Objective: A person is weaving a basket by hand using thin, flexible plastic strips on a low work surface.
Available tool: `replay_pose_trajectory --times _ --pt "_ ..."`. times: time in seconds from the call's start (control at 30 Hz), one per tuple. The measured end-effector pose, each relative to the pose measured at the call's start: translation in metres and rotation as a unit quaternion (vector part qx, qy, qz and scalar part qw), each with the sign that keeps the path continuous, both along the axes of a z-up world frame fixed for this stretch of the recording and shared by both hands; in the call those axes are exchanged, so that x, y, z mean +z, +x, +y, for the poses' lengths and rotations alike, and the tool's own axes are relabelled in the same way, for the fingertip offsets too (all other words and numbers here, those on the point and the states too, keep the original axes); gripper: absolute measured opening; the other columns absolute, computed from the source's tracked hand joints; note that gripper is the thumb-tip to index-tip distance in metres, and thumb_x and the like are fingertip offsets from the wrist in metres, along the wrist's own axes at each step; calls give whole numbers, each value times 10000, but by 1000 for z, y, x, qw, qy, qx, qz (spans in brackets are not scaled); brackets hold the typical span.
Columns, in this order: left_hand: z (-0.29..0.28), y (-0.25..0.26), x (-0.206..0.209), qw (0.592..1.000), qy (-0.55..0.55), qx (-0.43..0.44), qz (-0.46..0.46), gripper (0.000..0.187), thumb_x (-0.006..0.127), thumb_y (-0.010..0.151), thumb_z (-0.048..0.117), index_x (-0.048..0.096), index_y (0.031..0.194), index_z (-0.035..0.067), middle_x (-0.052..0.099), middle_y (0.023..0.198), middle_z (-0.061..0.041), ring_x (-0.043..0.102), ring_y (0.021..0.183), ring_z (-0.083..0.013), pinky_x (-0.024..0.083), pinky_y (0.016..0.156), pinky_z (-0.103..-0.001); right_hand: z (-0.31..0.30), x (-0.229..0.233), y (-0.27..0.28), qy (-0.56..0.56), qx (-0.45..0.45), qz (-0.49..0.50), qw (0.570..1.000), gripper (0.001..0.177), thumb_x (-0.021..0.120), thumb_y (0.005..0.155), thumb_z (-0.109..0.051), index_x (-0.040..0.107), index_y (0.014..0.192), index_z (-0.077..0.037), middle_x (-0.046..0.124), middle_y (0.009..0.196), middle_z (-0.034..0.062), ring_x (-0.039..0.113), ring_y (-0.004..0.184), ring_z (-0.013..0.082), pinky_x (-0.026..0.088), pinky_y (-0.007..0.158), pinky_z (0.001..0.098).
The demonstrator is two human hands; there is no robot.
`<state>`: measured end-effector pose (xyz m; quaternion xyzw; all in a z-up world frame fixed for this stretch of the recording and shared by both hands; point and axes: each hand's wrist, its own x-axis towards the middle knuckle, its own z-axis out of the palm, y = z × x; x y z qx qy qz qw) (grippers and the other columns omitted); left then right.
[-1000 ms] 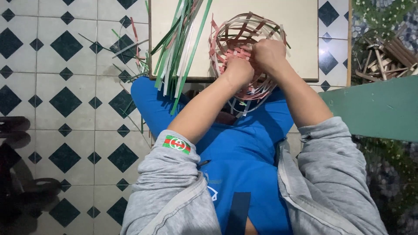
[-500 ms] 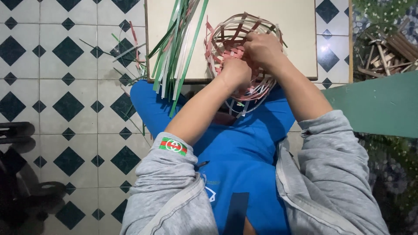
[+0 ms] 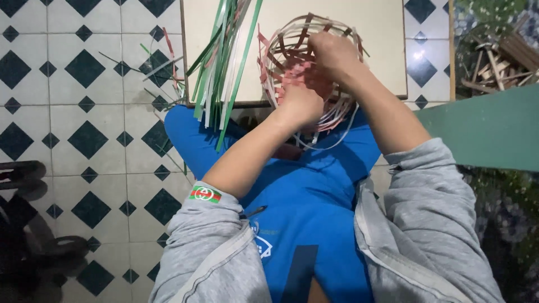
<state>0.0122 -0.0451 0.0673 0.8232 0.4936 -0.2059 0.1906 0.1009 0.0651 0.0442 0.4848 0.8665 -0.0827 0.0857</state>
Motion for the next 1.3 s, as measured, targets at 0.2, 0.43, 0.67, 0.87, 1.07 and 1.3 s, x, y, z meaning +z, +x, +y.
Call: replay_pose_trajectory --times 0.2,0.43,0.67,0.87,1.07,1.3 --pt "-1 -9 25 992 -115 36 -19 386 401 951 361 653 1127 127 632 1185 -113 596 1067 -319 438 869 -566 8 -16 10 52 32 24 998 185 616 853 -159 541 1006 -89 679 825 151 652 695 406 454 484 490" --pt "-29 -72 26 732 396 183 -523 41 645 894 15 616 868 27 623 903 -107 607 875 -241 585 875 -331 9 -28 24 69 79 44 994 151 622 763 -1 660 894 -65 691 785 130 670 696 328 529 524 453" --pt "-4 -102 3 800 74 424 -419 745 628 795 60 313 1459 180 619 1295 -111 672 817 -205 537 696 -374 16 -64 18 84 74 9 994 82 616 836 -55 691 808 -72 652 602 107 668 577 258 530 480 376" --pt "47 -110 33 935 127 201 -264 851 358 719 -194 435 1450 235 581 738 -156 520 591 -286 329 498 -429 -11 -24 12 49 125 -9 991 132 587 799 -160 677 828 -67 698 752 163 687 712 373 518 562 472" --pt "85 -101 -1 923 338 11 -181 802 698 731 26 313 1409 212 646 791 -120 598 532 -375 418 376 -448 -11 -32 10 -63 19 -26 998 169 479 897 0 624 983 -1 697 854 219 679 757 411 551 638 516" --pt "-32 -20 -13 859 402 31 -315 226 576 855 -19 571 1078 -54 618 1031 -221 631 935 -395 538 789 -497 -22 2 2 -143 -60 2 988 155 723 625 -6 657 758 -54 666 738 118 637 663 282 525 593 405"
